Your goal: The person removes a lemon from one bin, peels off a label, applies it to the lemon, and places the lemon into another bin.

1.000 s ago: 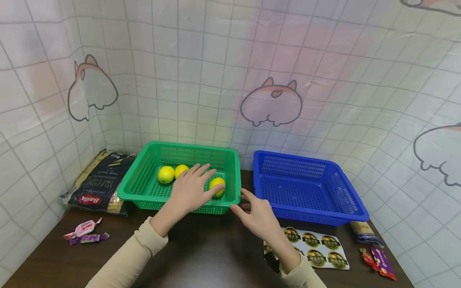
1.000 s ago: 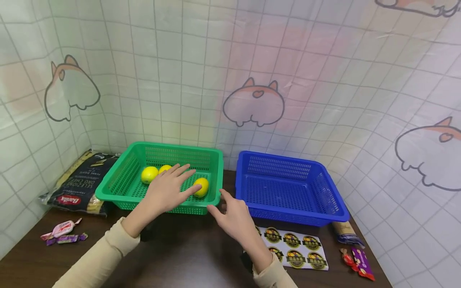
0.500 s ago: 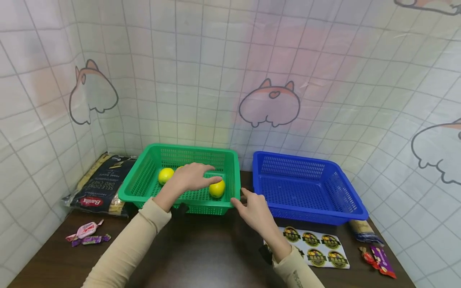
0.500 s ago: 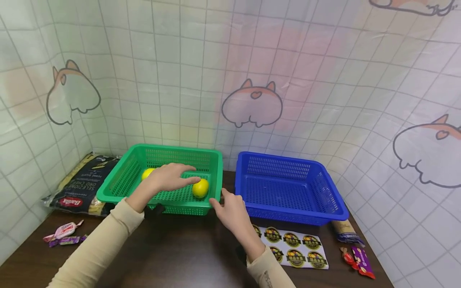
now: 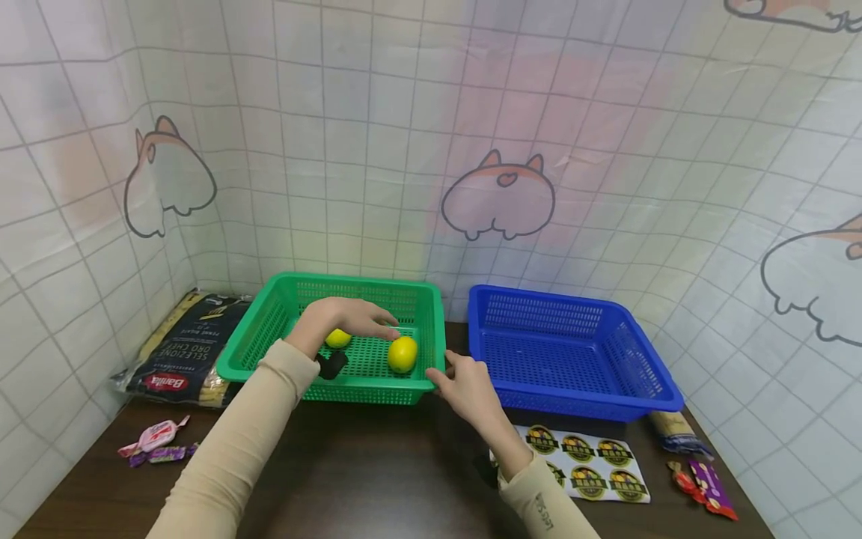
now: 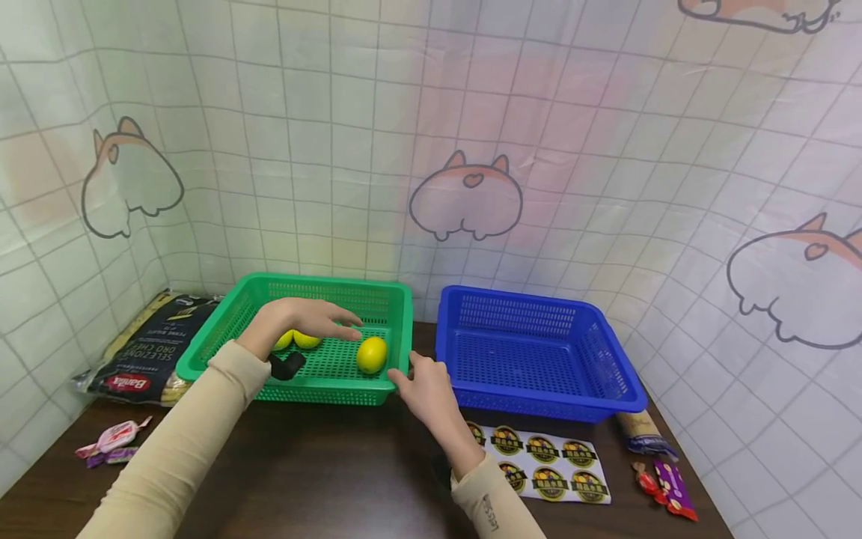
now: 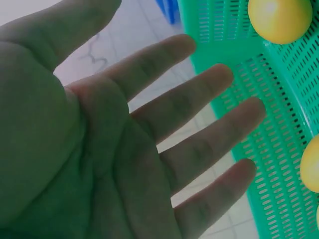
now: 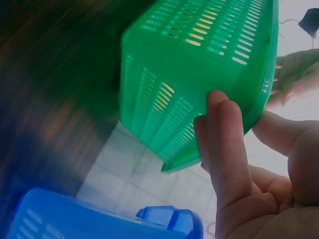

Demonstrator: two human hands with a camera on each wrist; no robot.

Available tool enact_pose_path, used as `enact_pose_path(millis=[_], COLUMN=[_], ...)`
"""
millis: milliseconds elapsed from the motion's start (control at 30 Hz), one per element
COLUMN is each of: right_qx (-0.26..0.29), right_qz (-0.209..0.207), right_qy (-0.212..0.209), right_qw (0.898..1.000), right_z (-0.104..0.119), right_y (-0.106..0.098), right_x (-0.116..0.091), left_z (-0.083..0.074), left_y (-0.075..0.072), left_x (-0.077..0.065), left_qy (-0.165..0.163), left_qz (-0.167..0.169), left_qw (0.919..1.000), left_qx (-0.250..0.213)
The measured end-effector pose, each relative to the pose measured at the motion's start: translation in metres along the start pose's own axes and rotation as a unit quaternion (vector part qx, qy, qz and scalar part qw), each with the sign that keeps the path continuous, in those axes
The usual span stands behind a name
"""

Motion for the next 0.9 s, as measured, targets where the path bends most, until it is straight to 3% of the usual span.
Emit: enact_pose_path(millis=[167, 333, 500, 700, 800, 900], right_qx=[0.027, 0.032, 0.032, 0.032, 0.032, 0.033], right_qz=[0.009, 0.009, 0.01, 0.014, 0.011, 0.007], right_qy=[0.023, 0.033, 0.038, 0.033, 0.034, 0.035], right_qw=[0.999, 0.999, 0.999, 0.999, 0.999, 0.999], right_z=[-0.002, -0.003, -0.003, -0.004, -0.005, -0.005], right_y=[0.0, 0.0, 0.0, 0.001, 0.001, 0.0], right_x=[-0.001, -0.001, 0.0, 0.0, -0.001, -0.001], left_z=[0.008, 0.017, 0.03, 0.048, 0.052, 0.052], left_y=[-0.004, -0.003, 0.0, 0.018, 0.026, 0.032], left_x=[0.015, 0.035, 0.051, 0.067, 0.073, 0.079], left_qy=[-0.011, -0.005, 0.006, 0.001, 0.0, 0.011], left_qz=[0.03, 0.036, -0.01, -0.049, -0.073, -0.097], left_qw=[0.9994, 0.9952, 0.9845, 0.9621, 0.9503, 0.9458], left_qx=[-0.011, -0.091, -0.175, -0.268, -0.303, -0.31])
Point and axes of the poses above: each hand's wrist, its own x-axis towards the middle knuckle, its own y-axis out of the palm, z = x × y, the point moved 5 cm from there along x, towards the middle knuckle, and after that the axes turned 13 degrees about -z, right-handed, at the moved point
